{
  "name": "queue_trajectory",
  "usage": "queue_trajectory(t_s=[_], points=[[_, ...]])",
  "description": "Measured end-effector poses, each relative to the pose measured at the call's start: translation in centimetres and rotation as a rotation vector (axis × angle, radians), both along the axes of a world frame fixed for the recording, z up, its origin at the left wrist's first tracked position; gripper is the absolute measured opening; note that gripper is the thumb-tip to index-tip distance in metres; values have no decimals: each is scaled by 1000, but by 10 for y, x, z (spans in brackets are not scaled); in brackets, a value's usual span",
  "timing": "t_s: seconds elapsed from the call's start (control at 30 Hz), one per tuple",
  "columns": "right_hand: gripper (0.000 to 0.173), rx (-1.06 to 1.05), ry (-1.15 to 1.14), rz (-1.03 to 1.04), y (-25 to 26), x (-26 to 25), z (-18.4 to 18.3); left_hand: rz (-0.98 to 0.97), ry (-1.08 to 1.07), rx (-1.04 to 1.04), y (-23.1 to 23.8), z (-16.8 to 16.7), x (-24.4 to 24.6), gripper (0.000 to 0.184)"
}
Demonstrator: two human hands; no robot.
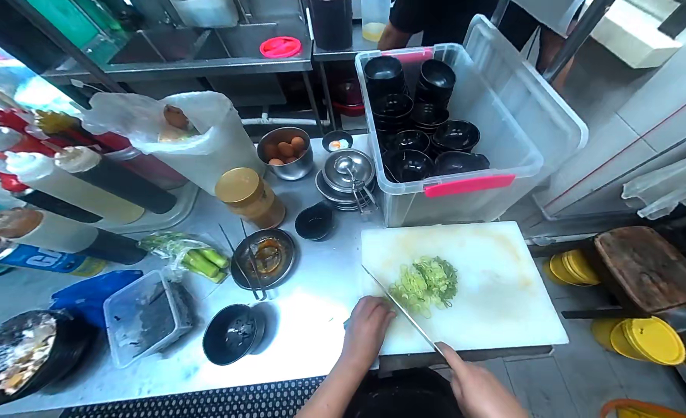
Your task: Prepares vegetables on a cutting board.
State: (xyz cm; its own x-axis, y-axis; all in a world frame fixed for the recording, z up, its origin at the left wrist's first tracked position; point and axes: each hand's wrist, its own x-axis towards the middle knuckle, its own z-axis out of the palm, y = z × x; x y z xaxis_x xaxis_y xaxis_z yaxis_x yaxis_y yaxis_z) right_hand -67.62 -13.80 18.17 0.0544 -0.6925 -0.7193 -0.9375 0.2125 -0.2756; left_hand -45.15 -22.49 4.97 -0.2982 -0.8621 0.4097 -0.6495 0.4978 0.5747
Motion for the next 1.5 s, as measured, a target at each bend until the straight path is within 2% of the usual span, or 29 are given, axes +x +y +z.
queue_trajectory(t_s=[0.37, 0.53, 0.63, 0.77, 0.87, 1.0, 1.1, 1.23, 1.43, 1.5], points=[[53, -25, -7, 13, 14, -6, 7, -7, -49, 114, -4, 10, -1, 25], [55, -8, 10, 22, -9, 9, -17, -10, -42, 108, -5, 10, 0, 24], [54, -5, 41, 39, -19, 10, -6, -2, -54, 87, -4, 9, 0, 25], [53, -18, 7, 44, -1, -3, 7, 9, -91, 91, -4, 10, 0, 26], [54, -8, 4, 36, 2, -3, 0, -3, -92, 98, -4, 10, -1, 26], [55, 18, 24, 48, -23, 12, -16, -4, -65, 73, -5, 8, 0, 24], [54, 21, 37, 59, -26, 11, -3, -8, -55, 62, -4, 6, 1, 24], [54, 12, -3, 56, -3, -3, 6, -5, -48, 62, -4, 6, 2, 24], [54, 18, -36, 43, -18, 8, -20, -8, -54, 79, -4, 5, 3, 25], [53, 24, -10, 56, -28, 15, -18, -14, -46, 58, -5, 4, 2, 24]])
